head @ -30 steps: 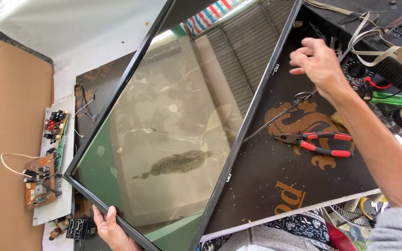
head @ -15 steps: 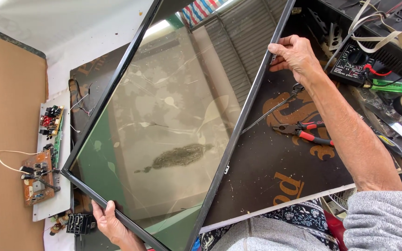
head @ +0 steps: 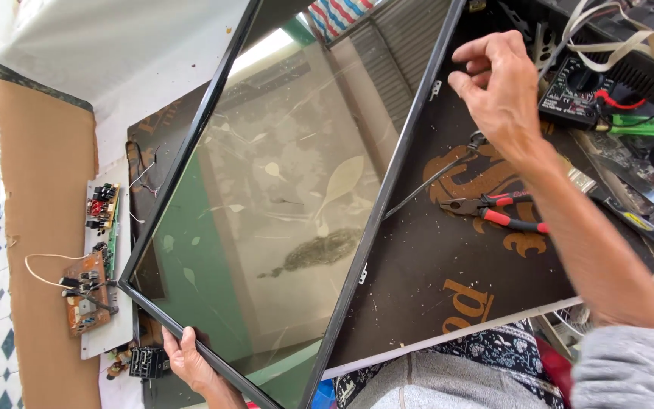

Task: Applying adhesive tape to the frame of a monitor screen and repositioning the panel on a workbench

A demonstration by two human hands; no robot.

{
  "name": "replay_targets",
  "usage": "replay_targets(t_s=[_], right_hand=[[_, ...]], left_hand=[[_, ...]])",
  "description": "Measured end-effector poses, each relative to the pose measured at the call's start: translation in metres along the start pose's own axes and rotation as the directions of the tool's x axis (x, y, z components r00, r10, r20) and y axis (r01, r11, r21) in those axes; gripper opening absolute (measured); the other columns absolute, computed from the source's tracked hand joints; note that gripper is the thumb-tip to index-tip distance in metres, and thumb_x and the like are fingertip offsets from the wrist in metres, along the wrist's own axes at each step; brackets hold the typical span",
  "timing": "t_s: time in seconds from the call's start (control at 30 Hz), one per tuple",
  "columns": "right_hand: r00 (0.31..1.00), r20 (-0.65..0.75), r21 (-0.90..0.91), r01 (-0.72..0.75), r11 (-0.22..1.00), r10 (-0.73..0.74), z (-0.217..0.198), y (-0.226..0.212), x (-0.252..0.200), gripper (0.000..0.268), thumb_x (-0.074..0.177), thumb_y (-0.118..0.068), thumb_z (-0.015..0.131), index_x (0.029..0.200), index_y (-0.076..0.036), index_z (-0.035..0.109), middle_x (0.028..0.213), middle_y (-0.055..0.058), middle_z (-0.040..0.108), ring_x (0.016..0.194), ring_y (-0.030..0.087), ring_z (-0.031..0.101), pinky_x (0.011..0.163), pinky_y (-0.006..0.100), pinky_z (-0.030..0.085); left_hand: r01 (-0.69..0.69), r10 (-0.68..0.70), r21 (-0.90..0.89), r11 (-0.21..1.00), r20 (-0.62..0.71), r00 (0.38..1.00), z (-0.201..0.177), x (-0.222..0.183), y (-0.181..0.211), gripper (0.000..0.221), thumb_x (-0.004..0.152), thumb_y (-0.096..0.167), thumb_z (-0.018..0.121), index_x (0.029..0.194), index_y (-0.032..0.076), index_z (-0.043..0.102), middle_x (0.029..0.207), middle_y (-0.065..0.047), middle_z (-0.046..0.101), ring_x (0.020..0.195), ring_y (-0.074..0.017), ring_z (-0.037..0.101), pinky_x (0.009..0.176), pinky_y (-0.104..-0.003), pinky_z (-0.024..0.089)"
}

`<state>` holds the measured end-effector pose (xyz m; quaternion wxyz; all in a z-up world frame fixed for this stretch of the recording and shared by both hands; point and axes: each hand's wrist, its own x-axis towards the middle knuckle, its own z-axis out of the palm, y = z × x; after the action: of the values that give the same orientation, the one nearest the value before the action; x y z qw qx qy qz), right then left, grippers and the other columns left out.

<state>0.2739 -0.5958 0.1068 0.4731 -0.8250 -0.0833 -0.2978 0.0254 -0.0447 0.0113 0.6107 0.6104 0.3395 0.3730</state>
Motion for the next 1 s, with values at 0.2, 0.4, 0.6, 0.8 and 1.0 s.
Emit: replay_targets(t_s=[0.2, 0.4, 0.6, 0.8, 1.0], right_hand=[[0.725, 0.675, -0.333, 0.138, 0.933, 0.134, -0.054, -0.018, -0.097, 0.045, 0.083, -0.05, 0.075, 0.117, -0.021, 0.07, 0.119, 0.003, 0.068, 0.112, 0.023, 0.064, 0.088, 0.045, 0.055], [0.811, 0.573, -0.442, 0.423, 0.791, -0.114, -0.041, 0.04, -0.143, 0.049, 0.084, -0.042, 0.072, 0.126, -0.019, 0.066, 0.119, 0.002, 0.065, 0.114, 0.027, 0.056, 0.099, 0.043, 0.045], [0.918, 0.396, -0.561, 0.253, 0.788, -0.012, -0.042, 0.024, -0.109, 0.047, 0.092, -0.038, 0.074, 0.131, -0.011, 0.069, 0.112, 0.011, 0.071, 0.101, 0.029, 0.061, 0.085, 0.043, 0.051], [0.968, 0.013, 0.322, -0.242, 0.915, 0.251, -0.025, -0.049, -0.021, 0.01, 0.107, -0.001, 0.056, 0.113, -0.002, 0.064, 0.095, 0.008, 0.066, 0.075, 0.014, 0.065, 0.071, 0.025, 0.059], [0.827, 0.107, 0.557, -0.51, 0.656, 0.552, 0.051, 0.035, -0.003, 0.028, 0.099, -0.002, 0.054, 0.127, -0.007, 0.052, 0.116, 0.007, 0.054, 0.094, 0.014, 0.064, 0.072, 0.025, 0.066]], left_hand=[[-0.051, 0.052, 0.065, 0.997, -0.025, 0.998, -0.007, 0.001, 0.0, 0.064, 0.096, 0.01, 0.061, 0.157, 0.018, 0.046, 0.121, 0.007, 0.06, 0.079, -0.0044, 0.056, 0.064, -0.022, 0.052], [-0.547, 0.53, 0.58, 0.604, 0.222, 0.819, -0.014, -0.002, 0.02, 0.062, 0.09, 0.005, 0.064, 0.15, -0.002, 0.05, 0.14, -0.027, 0.041, 0.13, -0.0441, 0.05, 0.109, -0.058, 0.04], [-0.782, 0.612, 0.451, 0.431, 0.491, 0.621, 0.045, -0.042, 0.099, 0.051, 0.091, -0.002, 0.064, 0.142, 0.0, 0.062, 0.14, -0.019, 0.055, 0.134, -0.0317, 0.052, 0.116, -0.045, 0.043], [-0.92, 0.477, 0.092, 0.38, 0.833, 0.28, 0.151, -0.09, 0.16, 0.042, 0.096, 0.001, 0.065, 0.138, 0.008, 0.064, 0.135, -0.009, 0.063, 0.126, -0.0218, 0.062, 0.111, -0.036, 0.049], [-0.838, 0.24, -0.089, 0.538, 0.969, 0.051, 0.27, -0.138, 0.145, 0.039, 0.098, 0.011, 0.063, 0.137, 0.011, 0.062, 0.133, -0.011, 0.064, 0.127, -0.0257, 0.06, 0.11, -0.041, 0.046]])
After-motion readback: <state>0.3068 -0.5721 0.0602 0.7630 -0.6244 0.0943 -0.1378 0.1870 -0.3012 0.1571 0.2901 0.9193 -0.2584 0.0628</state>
